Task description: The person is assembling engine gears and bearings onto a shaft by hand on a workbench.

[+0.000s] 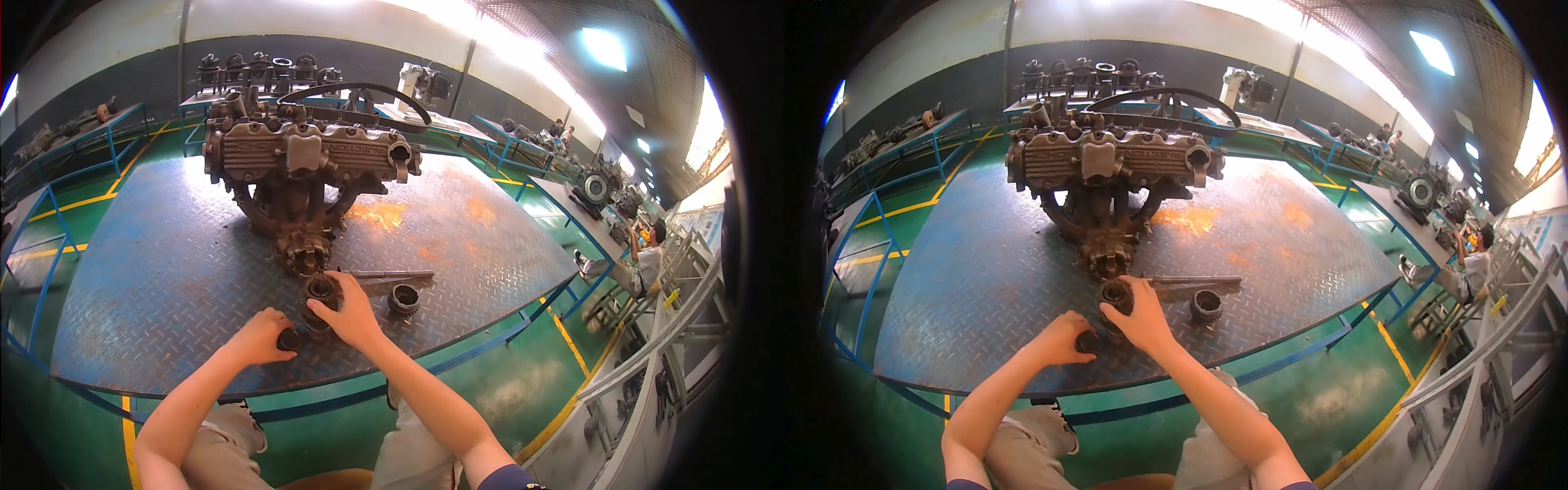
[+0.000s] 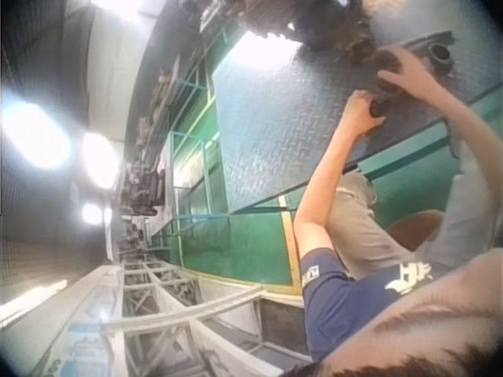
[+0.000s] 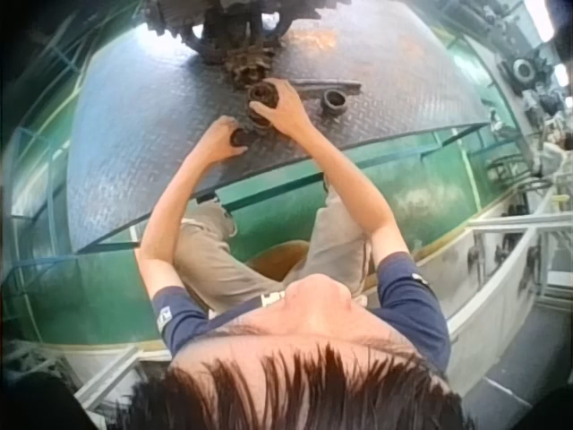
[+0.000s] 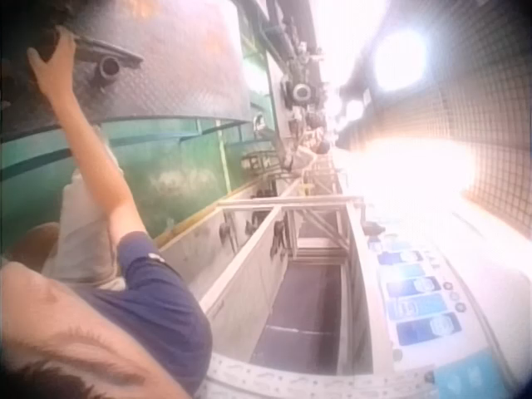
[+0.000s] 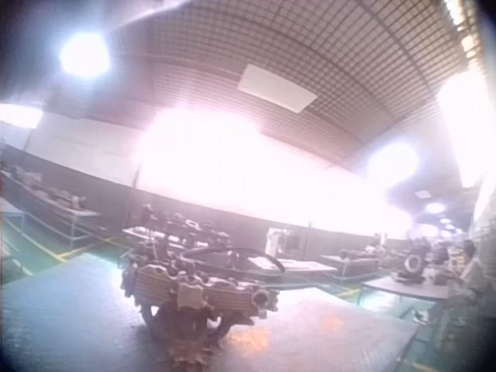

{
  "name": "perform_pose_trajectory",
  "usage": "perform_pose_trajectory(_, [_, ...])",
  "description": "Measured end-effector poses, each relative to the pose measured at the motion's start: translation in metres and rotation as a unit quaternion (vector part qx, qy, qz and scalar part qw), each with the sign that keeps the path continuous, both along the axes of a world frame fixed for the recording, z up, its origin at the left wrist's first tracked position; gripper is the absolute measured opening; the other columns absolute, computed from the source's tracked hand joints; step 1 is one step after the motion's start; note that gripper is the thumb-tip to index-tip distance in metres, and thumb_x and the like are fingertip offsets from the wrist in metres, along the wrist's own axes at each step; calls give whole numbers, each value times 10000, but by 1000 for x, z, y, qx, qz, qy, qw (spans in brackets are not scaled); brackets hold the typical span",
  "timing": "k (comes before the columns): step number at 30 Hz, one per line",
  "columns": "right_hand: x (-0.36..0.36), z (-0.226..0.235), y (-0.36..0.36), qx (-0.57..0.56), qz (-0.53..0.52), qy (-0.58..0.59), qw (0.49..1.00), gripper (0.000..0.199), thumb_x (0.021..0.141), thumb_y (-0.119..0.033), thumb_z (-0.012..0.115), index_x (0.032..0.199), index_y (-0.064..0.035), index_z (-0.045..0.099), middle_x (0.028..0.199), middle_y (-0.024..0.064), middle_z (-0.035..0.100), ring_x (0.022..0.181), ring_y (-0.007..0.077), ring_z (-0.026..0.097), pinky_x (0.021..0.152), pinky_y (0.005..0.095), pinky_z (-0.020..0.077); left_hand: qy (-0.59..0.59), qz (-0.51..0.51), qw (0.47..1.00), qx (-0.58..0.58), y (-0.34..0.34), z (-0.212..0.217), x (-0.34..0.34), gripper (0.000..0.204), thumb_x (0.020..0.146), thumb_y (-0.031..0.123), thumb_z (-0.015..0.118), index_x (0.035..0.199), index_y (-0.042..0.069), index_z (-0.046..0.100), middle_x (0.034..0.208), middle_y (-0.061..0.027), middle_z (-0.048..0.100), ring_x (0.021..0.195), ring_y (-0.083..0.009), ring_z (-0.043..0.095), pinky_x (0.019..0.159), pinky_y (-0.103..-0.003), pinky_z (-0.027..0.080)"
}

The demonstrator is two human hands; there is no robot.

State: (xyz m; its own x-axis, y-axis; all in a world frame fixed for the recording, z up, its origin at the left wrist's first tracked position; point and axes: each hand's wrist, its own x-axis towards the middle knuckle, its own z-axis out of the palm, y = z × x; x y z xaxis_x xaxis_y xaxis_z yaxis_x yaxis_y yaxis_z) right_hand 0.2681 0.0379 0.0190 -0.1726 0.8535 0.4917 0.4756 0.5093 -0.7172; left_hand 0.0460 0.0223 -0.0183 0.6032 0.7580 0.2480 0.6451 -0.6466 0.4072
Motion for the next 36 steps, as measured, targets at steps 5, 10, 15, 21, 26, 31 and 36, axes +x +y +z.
perform_pose_trajectory(5, [-2,0,-2,-13,8,50,999,566,772,-264,771,1206,15,540,1134,184,592,1069,309,589,940,369,450,3,2,1000,2,1,-2,5,463,640,284,814,996,21,679,969,-151,612,1003,-351,539,888,-420,452])
perform_pose_trajectory(10, [-3,1,1,-25,14,83,996,553,769,-259,768,1194,16,545,1147,203,585,1078,341,582,939,388,449,9,2,1000,-2,1,-3,7,452,640,281,812,985,23,679,979,-153,616,1014,-348,537,891,-421,452])
perform_pose_trajectory(15, [-8,13,-1,94,38,149,984,534,740,-135,793,1195,9,552,1127,126,603,1054,215,591,920,321,456,10,7,1000,4,2,1,4,427,659,271,795,973,12,665,950,-158,621,982,-352,552,871,-422,458])
perform_pose_trajectory(21, [6,23,-8,155,-19,179,971,591,731,-108,783,1241,3,506,1173,158,540,1069,278,559,944,348,431,-51,4,998,48,4,0,19,398,694,275,765,967,6,658,952,-179,623,952,-367,559,849,-424,460])
perform_pose_trajectory(26, [29,5,6,85,-69,193,975,554,784,-169,770,1232,25,509,1170,151,547,1039,247,568,917,340,448,-66,69,995,15,4,19,30,473,685,322,776,977,-24,640,962,-208,614,960,-387,553,853,-431,448])
perform_pose_trajectory(31, [58,-6,13,-76,-72,111,988,540,740,-254,804,1156,17,590,1149,155,576,1025,252,579,907,347,458,-147,96,983,55,10,22,32,630,667,373,794,1143,4,609,1044,-178,624,971,-349,584,859,-410,467])
perform_pose_trajectory(36, [76,-36,13,-104,7,-36,994,548,694,-253,824,1132,0,611,1188,181,563,1118,348,524,993,407,410,-296,106,946,81,9,22,46,648,673,266,800,1225,27,559,1116,-136,594,1033,-291,581,834,-359,466])
